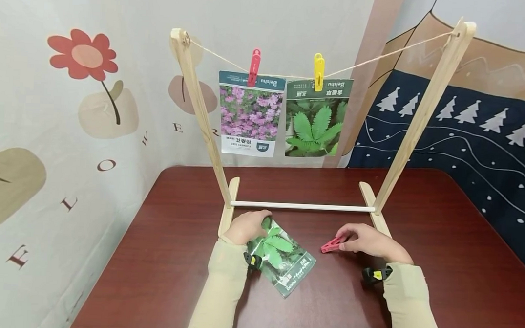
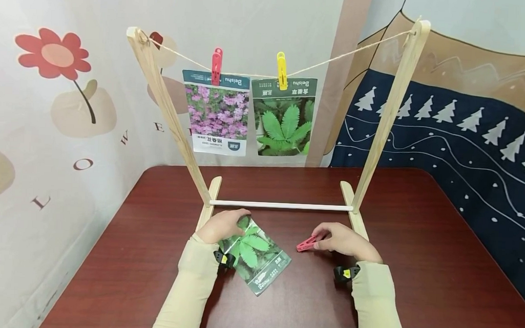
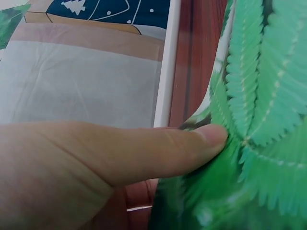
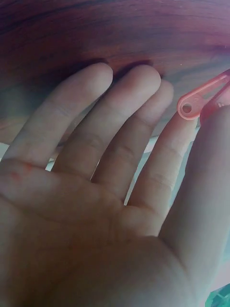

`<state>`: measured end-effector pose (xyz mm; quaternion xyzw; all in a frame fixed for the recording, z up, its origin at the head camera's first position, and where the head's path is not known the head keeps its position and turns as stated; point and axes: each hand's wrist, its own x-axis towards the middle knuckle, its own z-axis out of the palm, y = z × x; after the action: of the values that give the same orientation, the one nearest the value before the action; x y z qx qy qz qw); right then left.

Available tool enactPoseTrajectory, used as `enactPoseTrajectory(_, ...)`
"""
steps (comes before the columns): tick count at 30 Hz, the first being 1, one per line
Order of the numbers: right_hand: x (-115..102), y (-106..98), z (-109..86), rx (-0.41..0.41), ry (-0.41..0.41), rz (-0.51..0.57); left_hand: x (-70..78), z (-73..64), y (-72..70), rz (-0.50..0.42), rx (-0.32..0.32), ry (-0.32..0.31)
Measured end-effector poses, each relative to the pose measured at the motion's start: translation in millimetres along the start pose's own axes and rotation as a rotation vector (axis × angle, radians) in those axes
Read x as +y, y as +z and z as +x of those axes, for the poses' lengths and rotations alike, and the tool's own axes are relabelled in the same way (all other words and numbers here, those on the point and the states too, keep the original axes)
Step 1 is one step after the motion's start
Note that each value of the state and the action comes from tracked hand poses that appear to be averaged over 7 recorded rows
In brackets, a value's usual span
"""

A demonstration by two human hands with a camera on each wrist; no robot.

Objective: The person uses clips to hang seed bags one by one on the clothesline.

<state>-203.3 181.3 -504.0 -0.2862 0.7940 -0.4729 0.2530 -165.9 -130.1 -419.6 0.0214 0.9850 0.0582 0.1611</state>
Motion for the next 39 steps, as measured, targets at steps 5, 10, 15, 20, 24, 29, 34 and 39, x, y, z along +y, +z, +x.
enactPoseTrajectory(5,4.2,1.2,1.1,0.004,0.012,0.042,-2.0,-0.2,1.1,-0.016,-0.007,-0.001)
enactPoseTrajectory(10,5.2,0.1,0.5,0.016,0.044,0.080,-6.3,-0.8,0.2,-0.046,0.012,0.003)
enactPoseTrajectory(15,5.9,-2.8,0.1,0.023,0.036,0.079,-9.9,-1.8,-3.0,-0.068,0.043,0.008)
enactPoseTrajectory(20,7.7,-3.7,1.0,0.005,0.010,0.113,-10.3,-2.8,-5.4,-0.089,0.032,0.017)
enactPoseTrajectory(24,9.0,-4.7,1.4,0.023,-0.009,0.118,-9.4,-2.2,-6.4,-0.119,0.015,0.020)
enactPoseTrajectory(29,8.4,-6.8,0.0,0.055,-0.032,0.135,-8.7,-0.5,-6.3,-0.165,-0.006,0.060)
enactPoseTrajectory(34,5.8,-7.8,-1.8,0.113,0.006,0.163,-8.4,0.1,-6.9,-0.133,-0.016,0.119)
enactPoseTrajectory(39,6.2,-9.2,-3.2,0.142,-0.006,0.142,-8.9,-1.2,-9.0,-0.140,-0.011,0.111)
